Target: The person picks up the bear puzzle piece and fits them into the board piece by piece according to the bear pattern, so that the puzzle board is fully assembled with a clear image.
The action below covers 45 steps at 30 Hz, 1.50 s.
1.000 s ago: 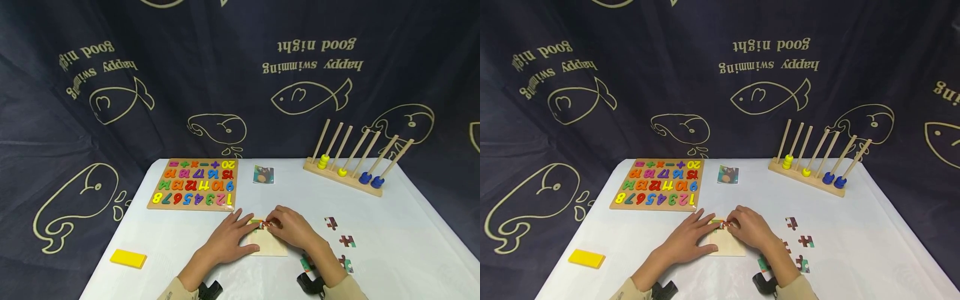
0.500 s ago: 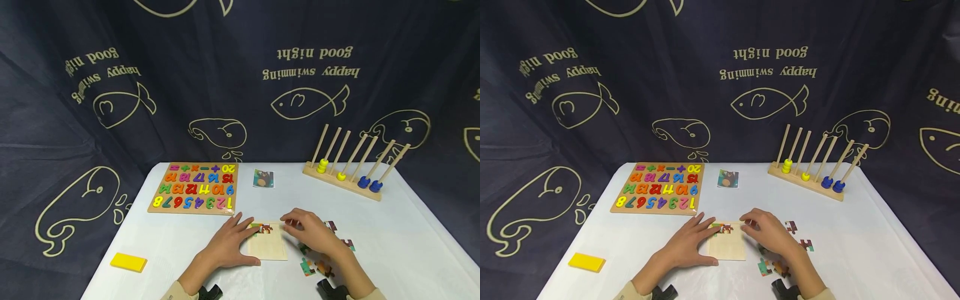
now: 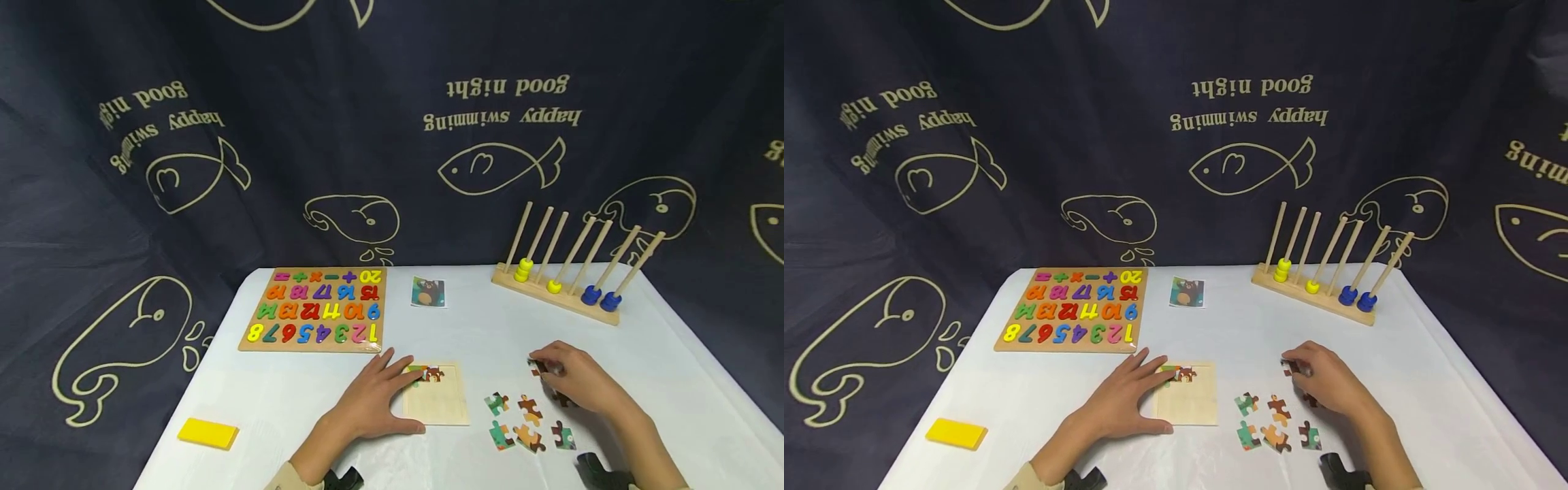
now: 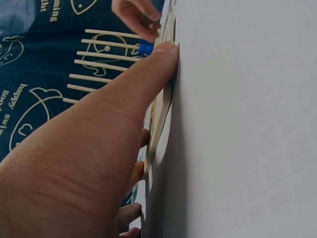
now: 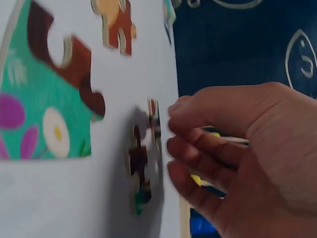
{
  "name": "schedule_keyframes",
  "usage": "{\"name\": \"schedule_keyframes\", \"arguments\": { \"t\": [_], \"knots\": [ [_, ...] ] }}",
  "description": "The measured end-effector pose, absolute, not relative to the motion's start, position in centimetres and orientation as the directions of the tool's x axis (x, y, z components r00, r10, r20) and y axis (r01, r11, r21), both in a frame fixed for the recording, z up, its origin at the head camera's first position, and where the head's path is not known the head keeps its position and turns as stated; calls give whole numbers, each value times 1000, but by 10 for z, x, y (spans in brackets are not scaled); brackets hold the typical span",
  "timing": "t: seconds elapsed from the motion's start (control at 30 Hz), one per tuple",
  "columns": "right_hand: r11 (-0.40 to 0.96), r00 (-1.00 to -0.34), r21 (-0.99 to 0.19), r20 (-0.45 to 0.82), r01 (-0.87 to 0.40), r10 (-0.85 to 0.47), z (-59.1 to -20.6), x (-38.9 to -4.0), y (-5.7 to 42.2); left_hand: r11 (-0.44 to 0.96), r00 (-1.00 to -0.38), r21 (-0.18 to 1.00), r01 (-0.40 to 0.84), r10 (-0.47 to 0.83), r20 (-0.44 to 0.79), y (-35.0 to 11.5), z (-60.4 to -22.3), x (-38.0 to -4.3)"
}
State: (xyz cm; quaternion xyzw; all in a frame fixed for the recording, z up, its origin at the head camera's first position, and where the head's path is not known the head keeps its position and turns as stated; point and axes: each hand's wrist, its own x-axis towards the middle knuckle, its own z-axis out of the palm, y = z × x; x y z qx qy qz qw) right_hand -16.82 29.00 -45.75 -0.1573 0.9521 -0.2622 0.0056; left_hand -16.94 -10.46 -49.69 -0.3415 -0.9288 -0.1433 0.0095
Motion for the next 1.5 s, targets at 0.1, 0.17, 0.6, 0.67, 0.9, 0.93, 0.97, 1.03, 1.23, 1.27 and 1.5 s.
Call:
{"name": "schedule_keyframes", "arguments": {
  "t": [0.1, 0.17, 0.6, 0.67, 0.9, 0.93, 0.97, 1.03, 1.23, 1.27, 1.5],
  "knots": [
    [819, -955, -502, 59, -279, -289, -462, -168, 296, 725, -768, 266, 635, 629, 118, -105, -498, -169],
    [821, -959, -504, 57, -268, -278, -465, -167, 299, 718, -763, 269, 642, 634, 126, -105, -497, -169],
    [815, -961, -516, 66, -265, -270, -478, -172, 301, 720, -767, 275, 637, 627, 134, -107, -499, -166],
    [822, -964, -511, 57, -252, -260, -478, -172, 301, 718, -765, 275, 639, 630, 134, -106, -501, -165],
    [802, -956, -526, 88, -283, -280, -475, -175, 295, 717, -765, 274, 641, 629, 142, -107, -501, -167],
    [796, -955, -534, 85, -285, -284, -474, -176, 293, 719, -766, 273, 639, 627, 140, -107, -500, -167],
    [789, -954, -544, 80, -284, -288, -473, -177, 290, 721, -768, 274, 636, 626, 136, -108, -500, -167],
    [780, -953, -558, 69, -283, -296, -470, -180, 285, 723, -770, 276, 633, 625, 130, -109, -499, -167],
    [759, -942, -576, 63, -304, -329, -467, -185, 268, 727, -772, 274, 630, 623, 124, -108, -502, -168],
    [758, -940, -576, 61, -307, -335, -468, -186, 265, 727, -772, 272, 630, 623, 123, -108, -502, -168],
    [753, -926, -565, 51, -336, -375, -470, -191, 241, 726, -769, 267, 634, 627, 120, -109, -502, -168]
  ]
}}
